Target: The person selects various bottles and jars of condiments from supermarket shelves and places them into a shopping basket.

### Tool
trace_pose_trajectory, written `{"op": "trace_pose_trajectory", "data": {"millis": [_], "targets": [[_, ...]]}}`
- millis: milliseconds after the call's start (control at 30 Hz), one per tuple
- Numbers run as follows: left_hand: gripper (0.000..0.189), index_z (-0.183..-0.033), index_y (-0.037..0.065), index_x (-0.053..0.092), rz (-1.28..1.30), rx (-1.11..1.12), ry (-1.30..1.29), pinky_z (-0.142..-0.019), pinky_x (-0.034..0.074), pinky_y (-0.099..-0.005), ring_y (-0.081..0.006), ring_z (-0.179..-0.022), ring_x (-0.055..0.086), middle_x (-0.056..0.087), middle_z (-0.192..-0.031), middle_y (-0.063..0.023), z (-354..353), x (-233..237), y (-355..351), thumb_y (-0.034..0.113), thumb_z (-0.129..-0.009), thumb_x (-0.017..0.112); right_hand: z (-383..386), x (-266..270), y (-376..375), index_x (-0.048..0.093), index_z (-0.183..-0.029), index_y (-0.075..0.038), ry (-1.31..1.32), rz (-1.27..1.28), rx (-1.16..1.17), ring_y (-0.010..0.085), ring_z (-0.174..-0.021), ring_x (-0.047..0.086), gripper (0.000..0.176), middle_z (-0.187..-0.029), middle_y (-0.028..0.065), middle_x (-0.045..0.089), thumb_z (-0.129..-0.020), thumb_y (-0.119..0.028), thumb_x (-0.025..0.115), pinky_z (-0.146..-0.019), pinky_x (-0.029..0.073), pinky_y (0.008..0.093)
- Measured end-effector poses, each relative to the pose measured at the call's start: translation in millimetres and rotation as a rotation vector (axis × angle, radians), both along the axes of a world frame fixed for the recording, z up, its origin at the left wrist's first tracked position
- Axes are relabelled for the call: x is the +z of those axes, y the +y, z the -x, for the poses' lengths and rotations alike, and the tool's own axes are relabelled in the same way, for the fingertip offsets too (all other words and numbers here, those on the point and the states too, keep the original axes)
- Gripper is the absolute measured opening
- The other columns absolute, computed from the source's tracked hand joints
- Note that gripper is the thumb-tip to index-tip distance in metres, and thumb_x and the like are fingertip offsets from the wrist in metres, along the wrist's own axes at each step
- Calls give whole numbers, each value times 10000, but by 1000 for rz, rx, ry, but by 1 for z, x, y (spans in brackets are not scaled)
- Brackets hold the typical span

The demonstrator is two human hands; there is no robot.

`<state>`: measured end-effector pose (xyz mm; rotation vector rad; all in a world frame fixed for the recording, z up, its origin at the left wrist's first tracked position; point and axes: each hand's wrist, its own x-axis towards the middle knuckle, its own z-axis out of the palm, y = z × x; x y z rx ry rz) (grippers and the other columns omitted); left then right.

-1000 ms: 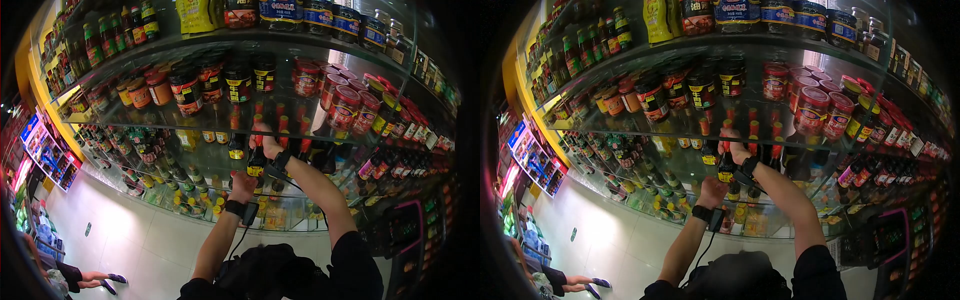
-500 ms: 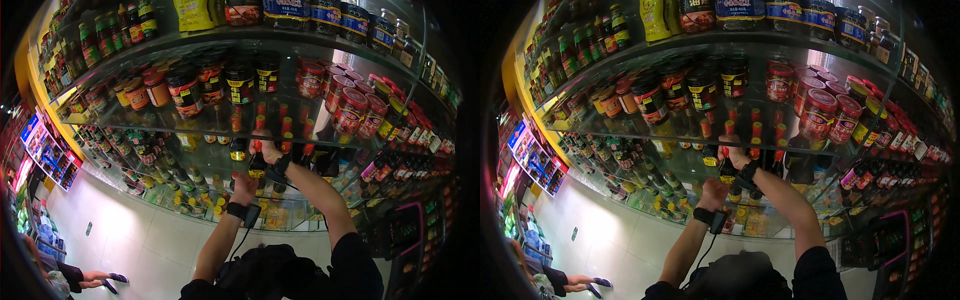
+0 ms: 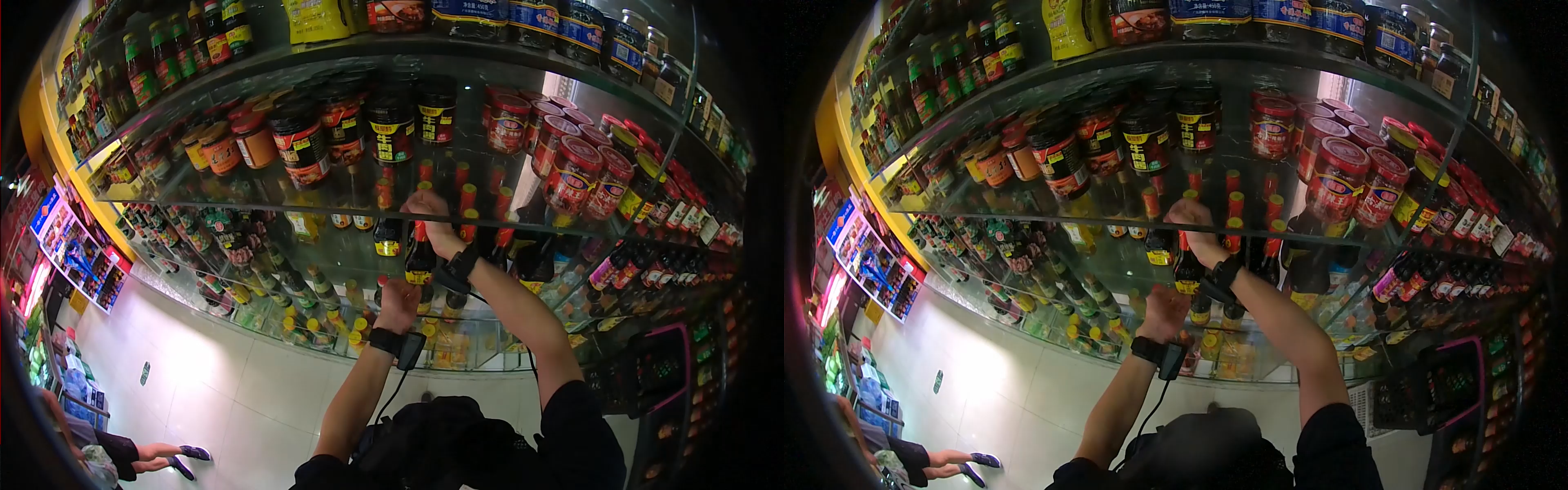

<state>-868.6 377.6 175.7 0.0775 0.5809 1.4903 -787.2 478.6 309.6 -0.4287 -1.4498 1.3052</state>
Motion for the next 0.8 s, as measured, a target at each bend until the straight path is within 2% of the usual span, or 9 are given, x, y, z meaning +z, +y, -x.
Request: {"op": "trace_pose_trajectory", "data": {"millis": [67,200,267,400,433,467,500,667,800], "targets": [[136,-832,80,410,95,51,-2,-759,407,-314,-201,-767,445,430,-834,-79,-4,15,-8,210,-809,441,0,6,1,505,-834,-31,32,-148,-23,72,-790,504,86,-806,14,541,-752,-42,528,-674,400,221],[199,-906,55,407,81,54,-44,-812,392,-332,-235,-828,449,424,-936,-123,-2,-2,-9,218,-803,455,-7,29,-26,515,-882,-47,-220,-185,-190,115,-787,518,148,-875,40,553,-740,-70,546,-706,401,243],[229,-955,41,403,118,94,10,-862,366,-337,-245,-904,438,411,-1017,-135,-4,4,-15,206,-804,453,-8,32,-30,516,-914,-50,-409,-621,-403,191,-860,519,220,-942,74,541,-704,-70,579,-761,402,298],[284,-1017,24,381,36,62,-28,-889,351,-344,-244,-961,420,392,-1080,-139,8,-10,-22,209,-811,448,-7,45,-52,515,-929,-43,-527,-916,-528,269,-928,497,272,-996,106,518,-672,-67,601,-808,389,347],[117,-855,67,357,-5,44,-50,-733,325,-311,-201,-789,386,350,-850,-76,9,4,-33,172,-823,398,-5,44,-55,521,-920,-42,-524,-944,-512,287,-951,481,262,-999,108,518,-673,-72,603,-814,387,358],[146,-692,109,333,-46,26,-73,-577,300,-277,-159,-618,353,307,-620,-14,11,12,-41,134,-835,349,-4,43,-58,526,-911,-41,-520,-972,-496,304,-974,466,251,-1002,110,518,-675,-77,605,-819,385,370],[146,-692,109,333,-45,27,-76,-577,300,-277,-159,-618,353,307,-620,-14,14,10,-45,134,-835,349,-4,41,-60,526,-911,-41,-522,-972,-493,304,-974,466,251,-1002,110,518,-675,-77,605,-819,385,370],[185,-909,61,437,143,110,-32,-754,390,-318,-189,-823,469,471,-874,-65,17,19,-70,206,-853,336,-13,23,-68,578,-779,-15,-403,-706,-528,251,-932,503,101,-985,109,537,-693,-67,589,-791,392,325],[396,-1151,17,353,68,85,-17,-944,309,-369,-243,-1093,393,393,-1188,-116,29,-8,-89,267,-845,355,-26,18,-96,573,-793,-6,-378,-603,-550,260,-858,526,97,-947,115,558,-702,-39,562,-737,407,312]]}}
